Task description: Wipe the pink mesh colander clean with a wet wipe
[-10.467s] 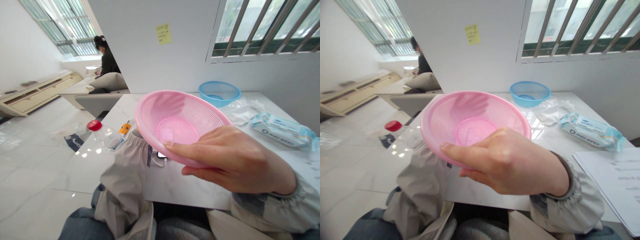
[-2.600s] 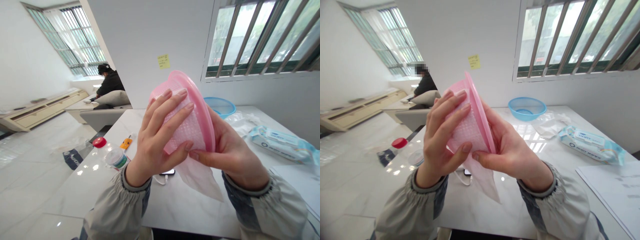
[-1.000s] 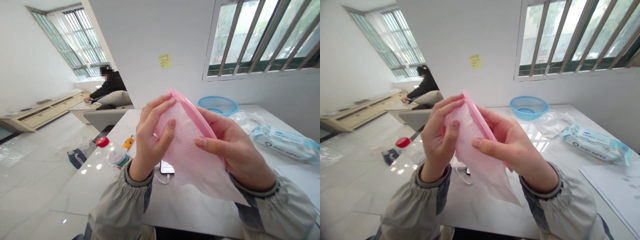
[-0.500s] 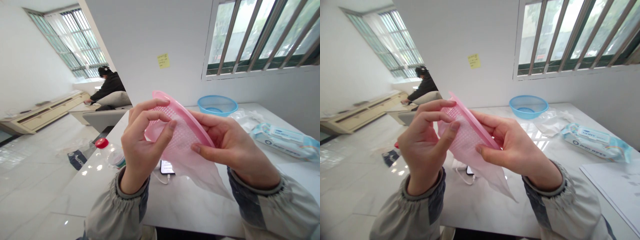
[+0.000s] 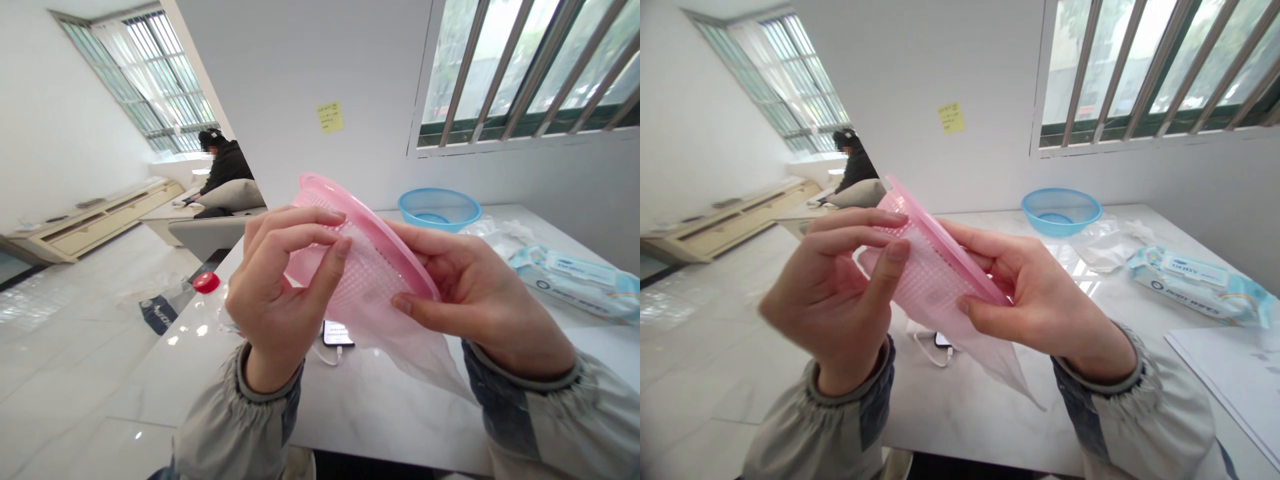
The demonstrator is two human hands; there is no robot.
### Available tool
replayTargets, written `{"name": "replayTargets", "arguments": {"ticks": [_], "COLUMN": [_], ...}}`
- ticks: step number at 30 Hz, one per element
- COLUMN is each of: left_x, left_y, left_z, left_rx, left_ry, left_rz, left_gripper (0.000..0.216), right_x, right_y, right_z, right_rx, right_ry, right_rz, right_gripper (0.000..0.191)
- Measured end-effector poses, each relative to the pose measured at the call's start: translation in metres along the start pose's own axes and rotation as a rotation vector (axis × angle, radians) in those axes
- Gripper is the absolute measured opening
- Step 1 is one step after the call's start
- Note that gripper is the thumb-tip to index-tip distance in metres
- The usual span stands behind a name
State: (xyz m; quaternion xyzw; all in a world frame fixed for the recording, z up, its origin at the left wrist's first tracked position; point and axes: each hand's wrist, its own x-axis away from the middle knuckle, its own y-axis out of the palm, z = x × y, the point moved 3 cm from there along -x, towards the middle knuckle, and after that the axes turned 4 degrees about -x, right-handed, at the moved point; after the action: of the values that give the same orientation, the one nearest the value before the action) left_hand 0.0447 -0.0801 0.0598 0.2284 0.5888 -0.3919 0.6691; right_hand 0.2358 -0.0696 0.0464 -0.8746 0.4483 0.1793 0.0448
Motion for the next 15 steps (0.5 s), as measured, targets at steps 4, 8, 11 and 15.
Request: {"name": "replayTargets", "arguments": {"ticks": [4, 8, 11, 15], "left_x": [0.001, 0.002, 0.002, 0.005], "left_y": [-0.001, -0.001, -0.003, -0.010], "left_z": [0.001, 0.001, 0.004, 0.014], "left_rx": [-0.014, -0.027, -0.071, -0.179], "left_ry": [-0.010, -0.048, -0.009, 0.190], "left_rz": [-0.022, -0.051, -0.019, 0.024], "left_gripper": [0.012, 0.014, 0.017, 0.025], "right_x": [0.000, 0.000, 0.001, 0.001], "right_y": [-0.002, -0.003, -0.002, -0.001], "right_z": [0.000, 0.000, -0.001, -0.001], "right_rx": [-0.014, -0.023, -0.010, -0.069], "right_ry": [0.001, 0.018, 0.039, 0.029], "right_rz": [-0.040, -0.042, -0.034, -0.038], "right_gripper": [0.073, 0.073, 0.073, 0.071]}}
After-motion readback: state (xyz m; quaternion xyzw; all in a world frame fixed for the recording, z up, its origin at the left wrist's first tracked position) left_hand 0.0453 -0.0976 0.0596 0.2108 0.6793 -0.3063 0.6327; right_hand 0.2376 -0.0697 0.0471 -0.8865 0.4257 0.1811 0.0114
